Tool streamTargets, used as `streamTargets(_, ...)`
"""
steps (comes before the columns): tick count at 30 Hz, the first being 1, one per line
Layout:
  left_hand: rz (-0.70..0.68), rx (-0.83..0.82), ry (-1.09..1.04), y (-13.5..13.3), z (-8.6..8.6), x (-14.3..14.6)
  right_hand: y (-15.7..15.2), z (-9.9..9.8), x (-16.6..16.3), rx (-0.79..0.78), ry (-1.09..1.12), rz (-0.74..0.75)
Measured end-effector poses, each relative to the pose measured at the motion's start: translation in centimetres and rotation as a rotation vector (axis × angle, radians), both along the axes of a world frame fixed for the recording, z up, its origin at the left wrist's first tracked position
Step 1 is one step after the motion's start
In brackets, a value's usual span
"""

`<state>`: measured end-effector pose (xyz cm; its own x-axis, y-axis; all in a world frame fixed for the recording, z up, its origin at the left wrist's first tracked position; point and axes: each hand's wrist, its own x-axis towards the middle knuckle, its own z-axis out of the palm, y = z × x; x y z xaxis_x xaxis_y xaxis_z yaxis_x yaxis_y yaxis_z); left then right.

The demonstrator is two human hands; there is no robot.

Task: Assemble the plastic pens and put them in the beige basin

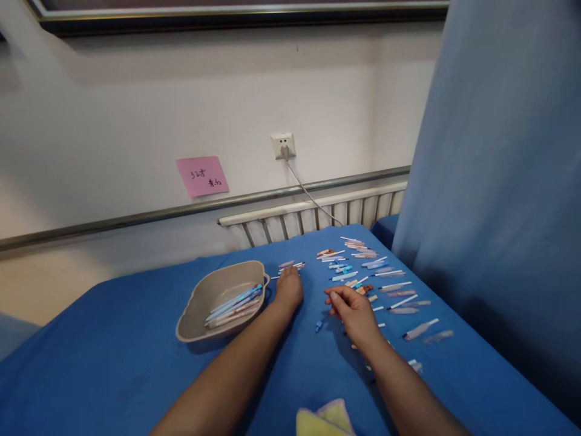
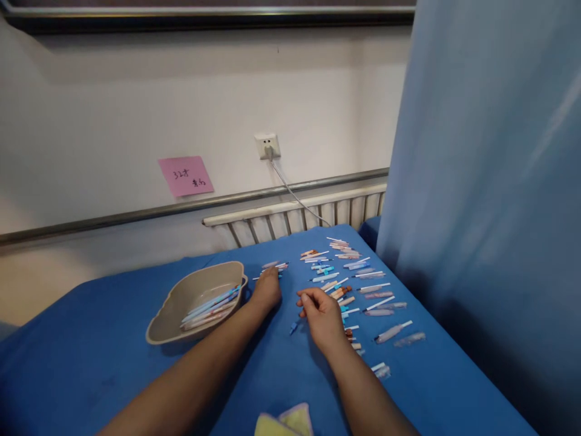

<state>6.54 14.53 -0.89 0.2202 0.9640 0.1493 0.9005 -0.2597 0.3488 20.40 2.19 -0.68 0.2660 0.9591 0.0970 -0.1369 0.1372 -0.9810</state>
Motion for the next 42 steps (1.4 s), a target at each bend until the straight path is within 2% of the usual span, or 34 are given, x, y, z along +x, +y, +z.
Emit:
streamTargets(3, 0.011, 0.045, 0.059, 0.2, -1.3, -0.7, 0.3, -0.1, 0.2, -0.015, 0.018, -0.007)
streamTargets(7, -0.001, 0.074, 0.087, -1.1, -2.2, -1.5, 0.5, -0.4, 0.4, -0.029, 0.023, -0.009)
streamTargets(13, -0.041, 0.090, 0.018, -3.9, -2.2, -3.0, 0.6, -0.9, 0.4, -0.032, 0.000, -0.007)
streamTargets(20, -0.094, 0.059, -0.193, -7.3, -2.4, -5.6, 0.3, -1.6, 0.4, -0.040, -0.061, -0.012)
streamTargets(24, -0.080, 0.029, -0.335, -8.7, -2.5, -6.5, 0.6, -2.1, -0.1, -0.038, -0.310, -0.050)
streamTargets(28, -0.066, -0.029, -0.456, -8.2, -2.6, -6.6, 2.7, -1.9, -1.2, -0.057, -0.567, -0.041)
streamTargets(35, -0.014, -0.084, -0.580, -6.9, -3.2, -6.6, 8.2, -0.3, -4.4, -0.138, -1.055, 0.093)
streamTargets(42, -0.004, -0.105, -0.615, -7.0, -3.6, -6.8, 11.8, -0.1, -7.3, -0.157, -1.401, 0.228)
